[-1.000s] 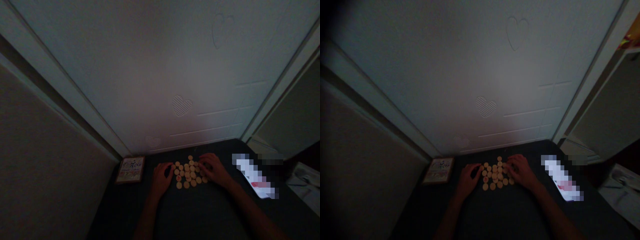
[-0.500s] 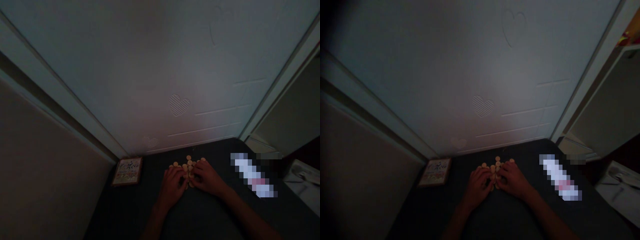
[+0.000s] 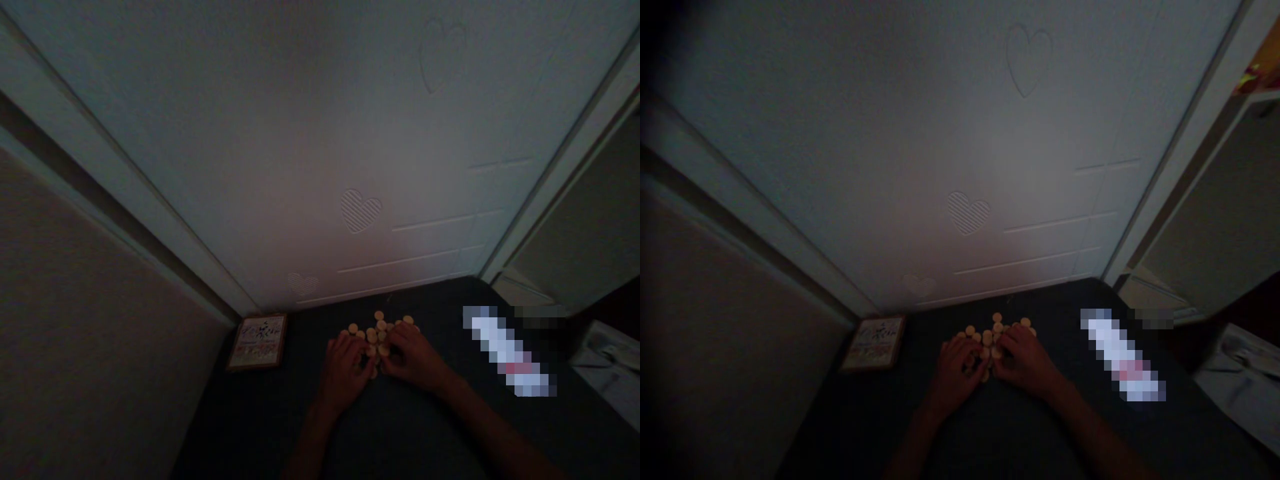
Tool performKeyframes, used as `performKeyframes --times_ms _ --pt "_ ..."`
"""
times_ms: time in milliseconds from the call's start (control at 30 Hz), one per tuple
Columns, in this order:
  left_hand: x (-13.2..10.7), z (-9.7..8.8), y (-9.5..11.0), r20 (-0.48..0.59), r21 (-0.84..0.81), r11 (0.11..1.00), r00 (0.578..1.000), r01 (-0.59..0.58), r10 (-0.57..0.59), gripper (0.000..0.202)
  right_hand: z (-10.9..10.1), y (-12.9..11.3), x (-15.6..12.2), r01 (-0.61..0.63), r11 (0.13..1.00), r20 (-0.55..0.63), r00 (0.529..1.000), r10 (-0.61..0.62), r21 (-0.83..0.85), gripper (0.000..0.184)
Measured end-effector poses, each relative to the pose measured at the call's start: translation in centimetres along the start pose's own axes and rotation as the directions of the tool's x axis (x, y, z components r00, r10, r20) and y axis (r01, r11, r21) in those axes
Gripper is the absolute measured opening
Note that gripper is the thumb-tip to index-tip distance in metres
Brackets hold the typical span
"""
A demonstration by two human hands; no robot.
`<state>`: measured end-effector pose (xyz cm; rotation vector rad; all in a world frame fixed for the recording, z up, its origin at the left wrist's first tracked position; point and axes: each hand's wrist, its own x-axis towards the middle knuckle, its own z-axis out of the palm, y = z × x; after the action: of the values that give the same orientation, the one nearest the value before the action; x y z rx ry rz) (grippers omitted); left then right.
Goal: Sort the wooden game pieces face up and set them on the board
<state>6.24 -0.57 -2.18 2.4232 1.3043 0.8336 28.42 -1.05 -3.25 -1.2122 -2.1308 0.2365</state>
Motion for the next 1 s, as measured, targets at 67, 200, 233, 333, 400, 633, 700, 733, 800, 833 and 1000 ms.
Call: performKeyframes --times_ms 67,200,233,333,400,633,700,733,800,833,1000 --pt "0.0 0.0 0.0 0.002 0.007 1.000 1.000 0.006 -0.006 0.011 -0.4 0.1 0.0 -0.010 1.000 -0.027 1.000 0.010 0.012 0.018" --pt "-0.1 0.2 -0.1 -0.005 0.038 0.999 1.000 -0.018 0.018 0.011 -0.9 0.6 -0.1 -0.042 0.996 -0.068 0.997 0.047 0.080 0.027" --pt "-0.1 0.2 -0.1 -0.012 0.046 0.999 1.000 -0.021 0.022 0.012 -0.9 0.9 -0.1 -0.048 0.994 -0.078 0.995 0.056 0.100 0.029" --pt "-0.1 0.3 -0.1 -0.016 0.057 0.998 0.999 -0.028 0.029 0.013 -1.0 1.7 -0.2 -0.054 0.990 -0.111 0.991 0.069 0.133 0.027" --pt "-0.1 0.3 -0.1 -0.018 0.057 0.998 0.999 -0.032 0.033 0.012 -1.2 2.4 -0.2 -0.068 0.989 -0.136 0.987 0.085 0.128 0.024" --pt "0.1 0.3 -0.2 -0.055 0.041 0.999 0.998 -0.035 0.038 0.008 -3.3 4.7 0.1 -0.181 0.978 -0.261 0.944 0.202 0.104 0.017" --pt "0.1 0.2 -0.2 -0.067 0.033 0.999 0.997 -0.037 0.039 0.008 -3.6 5.2 0.1 -0.190 0.976 -0.290 0.933 0.213 0.103 0.015" --pt "0.1 0.2 -0.2 -0.071 0.027 0.999 0.997 -0.040 0.042 0.007 -3.7 5.4 0.0 -0.197 0.975 -0.296 0.930 0.219 0.103 0.014" --pt "0.1 0.1 -0.2 -0.080 0.013 0.999 0.996 -0.045 0.046 0.008 -3.7 6.0 -0.1 -0.221 0.970 -0.291 0.926 0.242 0.101 0.016" --pt "0.1 0.1 -0.1 -0.085 0.007 0.999 0.995 -0.048 0.048 0.008 -3.6 6.3 -0.2 -0.236 0.966 -0.286 0.923 0.256 0.101 0.017" --pt "0.1 -0.1 0.0 -0.091 -0.006 0.999 0.995 -0.043 0.042 0.010 -3.2 8.2 -0.5 -0.310 0.945 -0.279 0.903 0.326 0.101 0.019"
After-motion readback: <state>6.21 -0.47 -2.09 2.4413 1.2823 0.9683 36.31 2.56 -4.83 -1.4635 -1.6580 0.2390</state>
